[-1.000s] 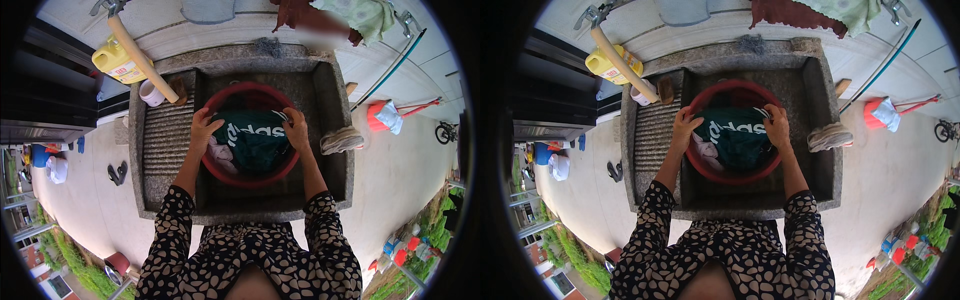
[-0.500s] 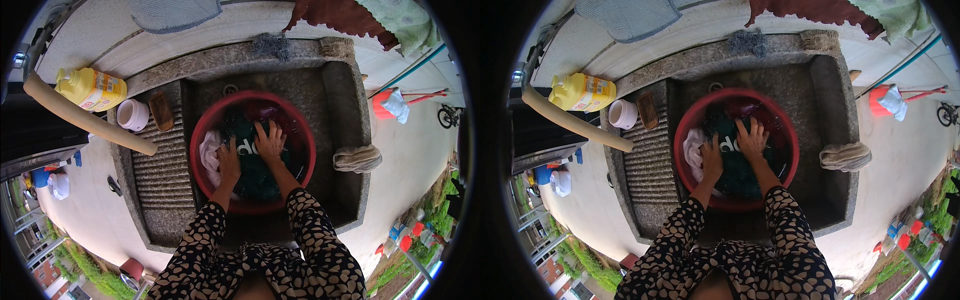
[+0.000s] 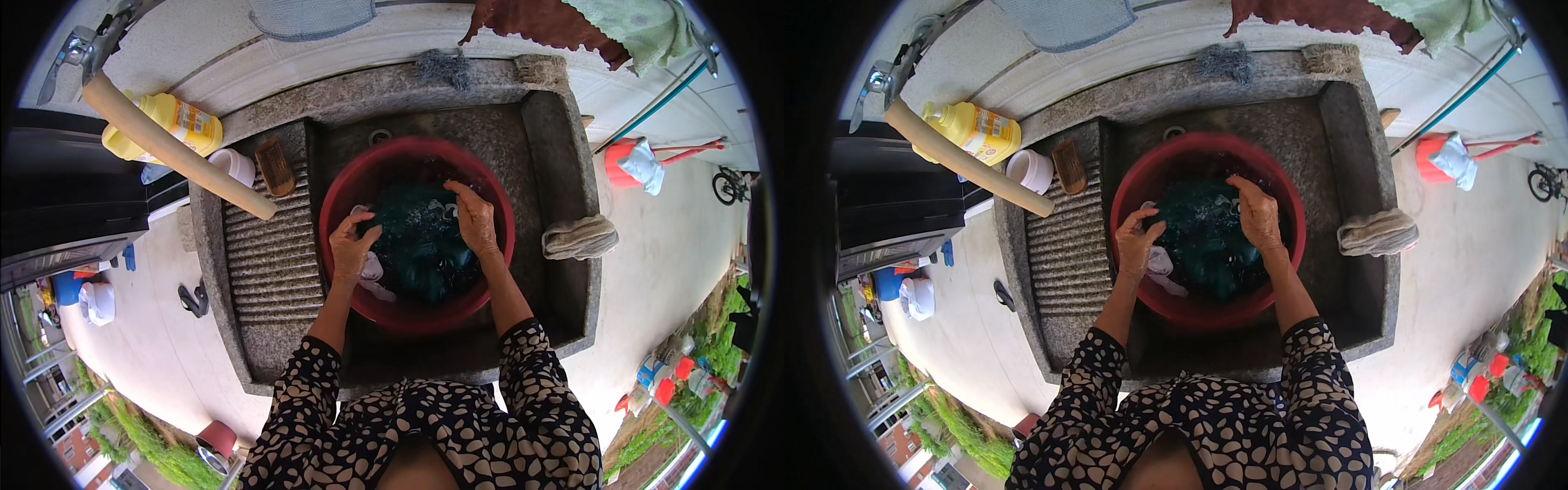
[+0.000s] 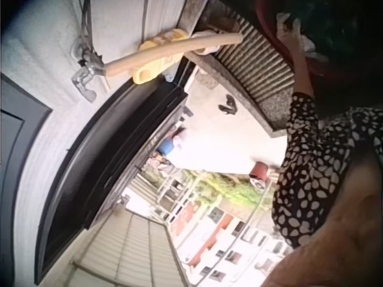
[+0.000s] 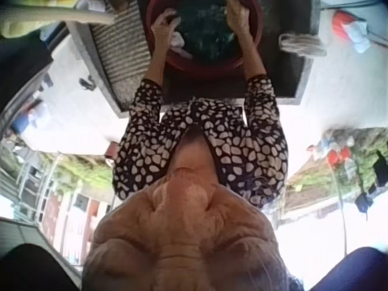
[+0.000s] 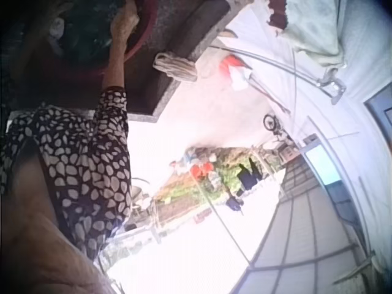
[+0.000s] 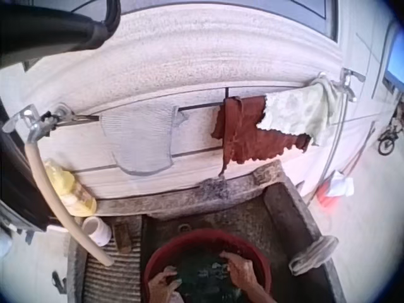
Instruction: The person washes clothes by hand in an outdoor setting. They scrub a dark green shirt and a light pink garment on a stone washboard using a brush, then rinse them in a red basin filled with water.
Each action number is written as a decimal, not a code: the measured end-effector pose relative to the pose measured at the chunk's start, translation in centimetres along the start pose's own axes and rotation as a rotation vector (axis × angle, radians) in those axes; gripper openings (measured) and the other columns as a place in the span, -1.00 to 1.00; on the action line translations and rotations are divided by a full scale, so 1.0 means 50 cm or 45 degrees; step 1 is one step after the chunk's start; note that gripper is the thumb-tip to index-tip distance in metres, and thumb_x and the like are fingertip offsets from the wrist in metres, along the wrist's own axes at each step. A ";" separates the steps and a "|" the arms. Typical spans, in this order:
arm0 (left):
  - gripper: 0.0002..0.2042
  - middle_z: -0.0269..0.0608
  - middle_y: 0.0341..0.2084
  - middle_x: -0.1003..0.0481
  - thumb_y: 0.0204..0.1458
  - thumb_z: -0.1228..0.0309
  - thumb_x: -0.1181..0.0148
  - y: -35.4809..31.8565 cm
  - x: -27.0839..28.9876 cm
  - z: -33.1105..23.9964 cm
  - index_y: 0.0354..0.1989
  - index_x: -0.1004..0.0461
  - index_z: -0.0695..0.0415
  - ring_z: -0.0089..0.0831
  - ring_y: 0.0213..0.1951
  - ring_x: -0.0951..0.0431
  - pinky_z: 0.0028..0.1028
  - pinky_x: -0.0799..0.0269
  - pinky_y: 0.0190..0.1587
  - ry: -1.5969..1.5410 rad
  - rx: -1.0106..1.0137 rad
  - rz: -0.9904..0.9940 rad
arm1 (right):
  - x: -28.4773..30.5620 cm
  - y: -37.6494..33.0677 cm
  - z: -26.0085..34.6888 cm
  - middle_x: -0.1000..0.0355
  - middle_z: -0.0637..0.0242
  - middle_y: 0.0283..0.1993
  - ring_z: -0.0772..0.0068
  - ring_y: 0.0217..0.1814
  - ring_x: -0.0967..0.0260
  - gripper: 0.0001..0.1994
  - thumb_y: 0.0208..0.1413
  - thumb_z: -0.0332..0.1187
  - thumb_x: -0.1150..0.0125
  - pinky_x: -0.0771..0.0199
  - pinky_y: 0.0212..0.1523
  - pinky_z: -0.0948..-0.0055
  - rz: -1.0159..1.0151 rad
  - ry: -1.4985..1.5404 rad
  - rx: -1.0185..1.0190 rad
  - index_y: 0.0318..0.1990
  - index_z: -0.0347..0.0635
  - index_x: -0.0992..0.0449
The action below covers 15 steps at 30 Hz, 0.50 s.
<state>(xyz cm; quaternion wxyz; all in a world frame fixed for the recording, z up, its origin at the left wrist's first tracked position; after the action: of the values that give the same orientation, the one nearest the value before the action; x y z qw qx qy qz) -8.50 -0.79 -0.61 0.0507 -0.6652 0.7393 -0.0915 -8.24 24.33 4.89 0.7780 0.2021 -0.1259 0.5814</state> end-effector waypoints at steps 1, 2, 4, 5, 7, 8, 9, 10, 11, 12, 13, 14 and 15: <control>-0.65 -0.19 -0.06 -0.46 0.01 0.22 -0.17 0.002 0.005 0.013 0.00 -0.41 -0.06 -0.20 0.00 -0.43 -0.25 -0.34 0.08 -0.356 0.073 -0.092 | 0.008 -0.008 -0.010 -0.46 0.42 -0.34 0.54 -0.37 -0.39 -0.80 0.13 -0.55 0.07 -0.39 -0.31 0.52 -0.033 0.509 -0.284 -0.18 -0.23 -0.50; -0.65 -0.21 -0.08 -0.46 0.02 0.19 -0.16 0.003 -0.010 -0.005 -0.01 -0.41 -0.05 -0.23 -0.02 -0.44 -0.27 -0.34 0.07 -0.744 0.184 -0.143 | 0.002 -0.017 0.014 -0.44 0.47 -0.35 0.59 -0.38 -0.34 -0.80 0.13 -0.56 0.07 -0.37 -0.32 0.53 -0.036 0.773 -0.390 -0.20 -0.23 -0.50; -0.66 -0.25 -0.14 -0.47 0.05 0.13 -0.14 0.001 -0.065 -0.063 -0.03 -0.40 -0.04 -0.29 -0.06 -0.45 -0.29 -0.35 0.06 -1.516 0.389 -0.234 | -0.037 -0.038 0.088 -0.39 0.57 -0.36 0.68 -0.38 -0.26 -0.81 0.11 -0.56 0.07 -0.33 -0.33 0.55 -0.044 1.305 -0.596 -0.22 -0.23 -0.50; -0.60 -0.22 -0.16 -0.46 0.02 0.04 -0.16 -0.013 -0.098 -0.101 -0.05 -0.38 -0.01 -0.33 -0.03 -0.43 -0.32 -0.31 0.10 -1.612 0.526 -0.177 | -0.055 -0.056 0.134 -0.42 0.47 -0.32 0.60 -0.34 -0.31 -0.82 0.08 -0.55 0.06 -0.35 -0.29 0.53 0.136 1.113 -0.508 -0.23 -0.23 -0.49; -0.56 -0.18 -0.10 -0.45 0.09 -0.07 -0.01 -0.014 -0.079 -0.031 -0.10 -0.41 0.05 -0.26 -0.03 -0.43 -0.29 -0.35 0.06 -1.773 0.339 0.361 | -0.112 -0.111 0.231 -0.42 0.33 -0.30 0.44 -0.29 -0.35 -0.89 0.00 -0.49 -0.05 -0.37 -0.28 0.44 0.279 0.664 -0.117 -0.31 -0.21 -0.48; -0.52 -0.17 -0.07 -0.45 0.13 -0.12 0.07 -0.024 -0.069 -0.004 -0.13 -0.42 0.07 -0.22 -0.03 -0.44 -0.28 -0.37 0.04 -1.827 0.249 0.631 | -0.137 -0.136 0.271 -0.40 0.29 -0.32 0.38 -0.30 -0.35 -0.93 -0.05 -0.44 -0.14 -0.37 -0.31 0.36 0.226 0.402 0.169 -0.38 -0.19 -0.48; -0.56 -0.22 -0.10 -0.46 0.15 -0.08 0.08 -0.044 -0.102 -0.005 -0.09 -0.41 0.04 -0.30 -0.06 -0.45 -0.29 -0.40 0.00 -1.667 0.336 0.310 | -0.141 -0.147 0.278 -0.39 0.28 -0.35 0.32 -0.32 -0.35 -0.91 -0.08 -0.39 -0.19 -0.38 -0.34 0.34 0.216 0.156 0.250 -0.41 -0.18 -0.48; -0.60 -0.26 -0.13 -0.46 0.18 -0.03 0.10 -0.077 -0.116 -0.015 -0.05 -0.40 0.01 -0.38 -0.09 -0.47 -0.31 -0.43 -0.04 -1.441 0.436 -0.005 | -0.147 -0.158 0.298 -0.38 0.26 -0.39 0.26 -0.35 -0.35 -0.88 -0.12 -0.35 -0.24 -0.38 -0.37 0.31 0.221 -0.065 0.342 -0.44 -0.17 -0.47; -0.60 -0.25 -0.13 -0.47 0.19 -0.03 0.11 -0.086 -0.125 -0.012 -0.05 -0.41 0.02 -0.37 -0.08 -0.47 -0.31 -0.43 -0.05 -1.498 0.488 0.032 | -0.149 -0.169 0.311 -0.36 0.25 -0.43 0.21 -0.38 -0.35 -0.84 -0.15 -0.31 -0.29 -0.39 -0.39 0.28 0.226 -0.285 0.433 -0.47 -0.16 -0.47; -0.59 -0.25 -0.13 -0.47 0.19 -0.02 0.11 -0.094 -0.130 -0.009 -0.05 -0.42 0.03 -0.36 -0.07 -0.46 -0.31 -0.43 -0.05 -1.555 0.538 0.068 | -0.158 -0.150 0.280 -0.39 0.25 -0.46 0.16 -0.44 -0.37 -0.79 -0.15 -0.25 -0.32 -0.39 -0.43 0.25 0.137 -0.276 0.392 -0.50 -0.16 -0.47; -0.58 -0.24 -0.13 -0.48 0.20 -0.02 0.12 -0.101 -0.139 -0.009 -0.05 -0.42 0.03 -0.35 -0.05 -0.46 -0.31 -0.44 -0.05 -1.605 0.591 0.116 | -0.166 -0.110 0.239 -0.41 0.25 -0.50 0.12 -0.50 -0.38 -0.74 -0.16 -0.19 -0.34 -0.39 -0.47 0.22 0.038 -0.268 0.348 -0.54 -0.16 -0.46; -0.58 -0.23 -0.12 -0.48 0.20 -0.02 0.13 -0.101 -0.151 -0.008 -0.04 -0.43 0.04 -0.33 -0.04 -0.46 -0.31 -0.44 -0.05 -1.661 0.647 0.174 | -0.155 -0.068 0.204 -0.44 0.16 -0.58 0.03 -0.57 -0.40 -0.72 -0.09 -0.16 -0.29 -0.40 -0.52 0.21 -0.036 -0.279 0.182 -0.56 -0.20 -0.49; -0.59 -0.24 -0.11 -0.47 0.21 0.02 0.14 -0.107 -0.153 -0.005 0.01 -0.40 0.05 -0.35 -0.04 -0.46 -0.33 -0.44 -0.05 -1.689 0.640 0.268 | -0.150 -0.028 0.170 -0.45 0.08 -0.58 0.02 -0.55 -0.43 -0.68 -0.04 -0.13 -0.24 -0.41 -0.51 0.22 0.076 -0.252 0.050 -0.58 -0.23 -0.50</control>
<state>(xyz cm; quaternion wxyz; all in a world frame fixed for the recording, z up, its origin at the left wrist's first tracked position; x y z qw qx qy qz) -2.49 6.29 0.34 0.6498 -0.4739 0.5694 0.1700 -8.74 13.65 8.95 0.7399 0.2697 -0.1966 0.5840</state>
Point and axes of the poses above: each hand's wrist, its own y-axis towards the middle knuckle, its own x-axis out of the back of the hand, z = x × y, the point moved 4 cm from there along y, towards the middle knuckle
